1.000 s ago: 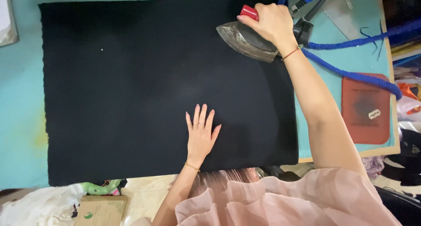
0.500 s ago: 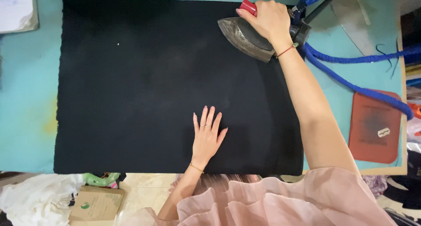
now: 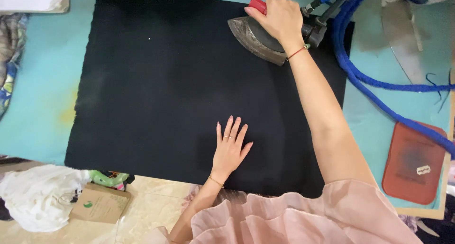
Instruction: Ironing a black piece of fabric on a workspace using a steam iron.
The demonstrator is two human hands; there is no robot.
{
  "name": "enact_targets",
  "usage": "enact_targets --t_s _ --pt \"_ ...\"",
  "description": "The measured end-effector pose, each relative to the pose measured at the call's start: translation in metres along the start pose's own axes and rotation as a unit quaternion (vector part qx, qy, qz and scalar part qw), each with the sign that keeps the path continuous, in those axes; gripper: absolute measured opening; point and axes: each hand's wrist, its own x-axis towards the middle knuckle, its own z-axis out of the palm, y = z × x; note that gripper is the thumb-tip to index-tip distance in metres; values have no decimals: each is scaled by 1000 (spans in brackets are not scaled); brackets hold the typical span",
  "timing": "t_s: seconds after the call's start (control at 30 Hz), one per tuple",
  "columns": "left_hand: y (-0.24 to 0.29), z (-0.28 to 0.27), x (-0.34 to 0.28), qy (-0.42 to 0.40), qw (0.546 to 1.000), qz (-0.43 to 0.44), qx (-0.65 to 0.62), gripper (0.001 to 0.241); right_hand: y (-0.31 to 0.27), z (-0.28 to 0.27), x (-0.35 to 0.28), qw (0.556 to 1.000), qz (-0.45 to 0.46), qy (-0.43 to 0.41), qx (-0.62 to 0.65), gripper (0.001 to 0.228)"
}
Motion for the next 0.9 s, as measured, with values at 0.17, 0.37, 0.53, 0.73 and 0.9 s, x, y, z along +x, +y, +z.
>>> enact_targets --t_s 0.17,0.37,0.53,0.73,0.9 --pt "-1 -1 0 6 1000 -12 -7 57 -19 4 17 1000 -4 -3 12 79" --pt "-2 1 -1 3 1000 -8 -9 57 -16 2 14 1000 3 -19 9 79" --pt "-6 4 -4 6 1000 3 -8 59 -13 -16 -3 999 36 -33 20 77" --pt "-8 -1 -4 -11 1000 -9 7 65 0 -39 -41 996 71 -44 16 73" --pt "-21 -4 -12 -22 1000 1 10 71 4 -61 -74 987 139 -84 -4 73"
